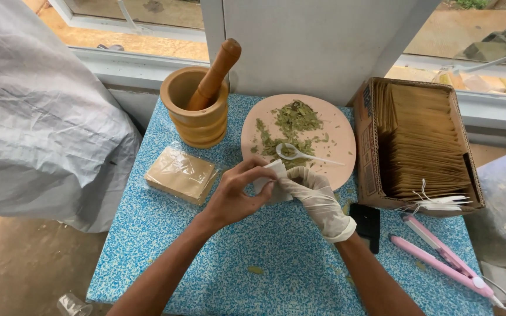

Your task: Manually folding and sealing small paper tea bags using a portable heat sealer.

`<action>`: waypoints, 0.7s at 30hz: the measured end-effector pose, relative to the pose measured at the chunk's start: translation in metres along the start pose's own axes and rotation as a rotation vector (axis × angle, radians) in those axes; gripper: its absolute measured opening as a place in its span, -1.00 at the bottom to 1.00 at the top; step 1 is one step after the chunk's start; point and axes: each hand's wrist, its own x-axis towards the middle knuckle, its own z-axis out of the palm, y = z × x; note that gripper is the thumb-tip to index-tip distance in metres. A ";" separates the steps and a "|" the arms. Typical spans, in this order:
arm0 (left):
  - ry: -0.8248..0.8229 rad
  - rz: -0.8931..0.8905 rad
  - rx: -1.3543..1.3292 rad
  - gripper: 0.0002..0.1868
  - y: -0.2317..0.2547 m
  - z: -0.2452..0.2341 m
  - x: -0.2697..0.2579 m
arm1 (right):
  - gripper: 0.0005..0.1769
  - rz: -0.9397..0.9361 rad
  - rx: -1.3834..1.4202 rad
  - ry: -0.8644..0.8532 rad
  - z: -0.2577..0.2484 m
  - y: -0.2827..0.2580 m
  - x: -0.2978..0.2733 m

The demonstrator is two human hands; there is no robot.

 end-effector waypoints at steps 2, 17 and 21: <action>0.044 -0.001 0.014 -0.73 0.007 -0.009 -0.001 | -0.67 -0.072 -0.024 0.029 0.005 -0.004 -0.006; 0.279 0.091 0.550 -0.93 -0.044 -0.070 -0.008 | -0.80 -1.136 -0.677 -0.177 0.083 0.039 0.022; 0.304 0.077 0.567 -0.93 -0.038 -0.071 -0.005 | -0.79 -1.370 -0.826 -0.058 0.102 0.070 0.047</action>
